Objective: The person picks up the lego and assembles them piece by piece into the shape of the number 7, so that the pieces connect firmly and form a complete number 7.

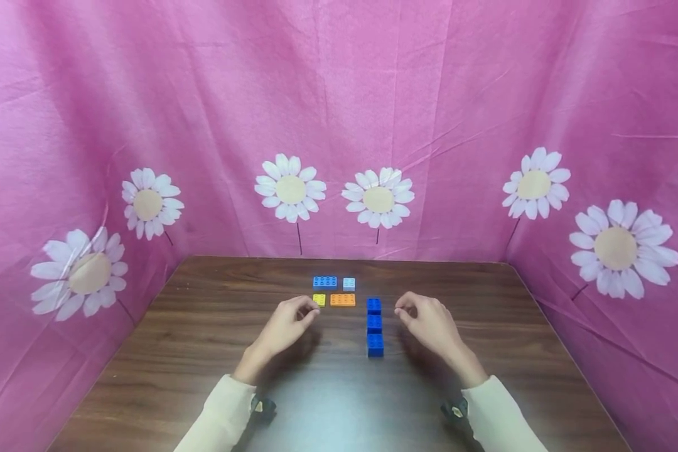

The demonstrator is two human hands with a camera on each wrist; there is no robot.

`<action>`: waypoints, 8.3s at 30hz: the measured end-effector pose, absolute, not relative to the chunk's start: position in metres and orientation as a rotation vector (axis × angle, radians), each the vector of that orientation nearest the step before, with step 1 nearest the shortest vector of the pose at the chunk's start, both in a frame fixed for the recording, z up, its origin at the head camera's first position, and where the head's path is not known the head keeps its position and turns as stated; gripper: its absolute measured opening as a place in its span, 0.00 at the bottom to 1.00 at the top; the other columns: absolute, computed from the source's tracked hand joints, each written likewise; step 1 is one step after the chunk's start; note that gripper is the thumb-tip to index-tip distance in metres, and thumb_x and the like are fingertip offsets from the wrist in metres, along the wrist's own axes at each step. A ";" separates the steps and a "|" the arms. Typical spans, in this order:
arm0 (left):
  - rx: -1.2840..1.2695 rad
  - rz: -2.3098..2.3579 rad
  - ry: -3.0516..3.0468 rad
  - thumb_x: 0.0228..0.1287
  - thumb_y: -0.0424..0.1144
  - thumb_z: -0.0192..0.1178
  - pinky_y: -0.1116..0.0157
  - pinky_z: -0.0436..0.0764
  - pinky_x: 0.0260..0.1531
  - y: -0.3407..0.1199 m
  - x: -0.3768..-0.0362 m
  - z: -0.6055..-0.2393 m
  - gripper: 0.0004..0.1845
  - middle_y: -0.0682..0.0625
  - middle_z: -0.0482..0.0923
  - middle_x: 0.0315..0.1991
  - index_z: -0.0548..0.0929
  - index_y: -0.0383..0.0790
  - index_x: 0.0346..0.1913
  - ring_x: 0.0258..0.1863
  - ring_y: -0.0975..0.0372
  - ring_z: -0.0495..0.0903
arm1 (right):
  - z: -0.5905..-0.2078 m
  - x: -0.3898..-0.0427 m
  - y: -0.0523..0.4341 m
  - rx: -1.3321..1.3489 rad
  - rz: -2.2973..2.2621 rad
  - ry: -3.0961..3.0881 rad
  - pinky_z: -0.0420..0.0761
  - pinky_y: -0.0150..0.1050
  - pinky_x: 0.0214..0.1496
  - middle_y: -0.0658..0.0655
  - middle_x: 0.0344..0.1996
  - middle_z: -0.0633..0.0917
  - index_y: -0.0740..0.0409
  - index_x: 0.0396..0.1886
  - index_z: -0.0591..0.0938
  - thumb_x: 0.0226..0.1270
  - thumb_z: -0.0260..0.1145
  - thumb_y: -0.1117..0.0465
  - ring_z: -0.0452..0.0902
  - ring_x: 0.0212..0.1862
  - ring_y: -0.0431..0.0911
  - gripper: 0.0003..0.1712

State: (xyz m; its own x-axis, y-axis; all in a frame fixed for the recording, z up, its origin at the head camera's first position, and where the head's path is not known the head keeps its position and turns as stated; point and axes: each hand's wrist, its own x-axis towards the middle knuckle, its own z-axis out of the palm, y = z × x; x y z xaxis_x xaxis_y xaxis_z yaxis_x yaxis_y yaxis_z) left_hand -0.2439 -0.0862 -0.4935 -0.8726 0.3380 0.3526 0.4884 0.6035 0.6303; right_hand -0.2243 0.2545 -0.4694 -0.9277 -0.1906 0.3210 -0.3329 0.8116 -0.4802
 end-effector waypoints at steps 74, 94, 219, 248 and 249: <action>-0.929 -1.378 -2.854 0.65 0.32 0.74 0.70 0.81 0.52 -0.001 -0.246 -0.525 0.16 0.51 0.83 0.51 0.84 0.40 0.54 0.47 0.65 0.80 | -0.503 -0.191 0.221 0.792 0.816 -2.904 0.85 0.42 0.47 0.50 0.46 0.88 0.52 0.50 0.80 0.64 0.80 0.64 0.83 0.47 0.42 0.20; -0.947 -1.659 -2.820 0.62 0.28 0.75 0.65 0.85 0.57 -0.035 -0.249 -0.527 0.15 0.48 0.84 0.49 0.85 0.40 0.50 0.51 0.61 0.82 | -0.492 -0.198 0.217 0.790 0.882 -2.863 0.89 0.41 0.48 0.55 0.52 0.90 0.57 0.57 0.84 0.69 0.77 0.62 0.88 0.46 0.45 0.19; -0.906 -1.835 -2.868 0.61 0.29 0.74 0.62 0.87 0.56 -0.056 -0.250 -0.531 0.22 0.44 0.85 0.52 0.81 0.33 0.57 0.51 0.60 0.84 | -0.465 -0.229 0.153 1.161 0.663 -2.896 0.80 0.27 0.33 0.53 0.39 0.91 0.63 0.56 0.87 0.74 0.73 0.60 0.74 0.29 0.33 0.16; -0.901 -1.827 -2.878 0.60 0.29 0.74 0.65 0.87 0.52 -0.056 -0.249 -0.525 0.21 0.43 0.86 0.49 0.81 0.29 0.55 0.48 0.59 0.85 | -0.460 -0.216 0.142 0.968 0.411 -2.938 0.91 0.45 0.39 0.56 0.41 0.93 0.60 0.55 0.89 0.67 0.79 0.58 0.88 0.38 0.45 0.20; -0.898 -1.824 -2.878 0.60 0.29 0.74 0.65 0.87 0.52 -0.056 -0.248 -0.526 0.21 0.43 0.86 0.49 0.81 0.30 0.54 0.48 0.60 0.85 | -0.460 -0.216 0.142 0.956 0.417 -2.943 0.91 0.46 0.40 0.57 0.43 0.93 0.60 0.57 0.88 0.68 0.79 0.58 0.89 0.40 0.46 0.21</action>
State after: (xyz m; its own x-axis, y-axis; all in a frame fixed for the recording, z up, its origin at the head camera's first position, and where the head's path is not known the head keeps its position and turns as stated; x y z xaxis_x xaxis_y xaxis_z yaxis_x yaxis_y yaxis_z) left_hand -0.2483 -0.0560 -0.5261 -0.8026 0.5943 -0.0506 0.2079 0.3583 0.9102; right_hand -0.2155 0.1421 -0.4604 -0.8122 -0.5747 0.1000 -0.5799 0.7768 -0.2457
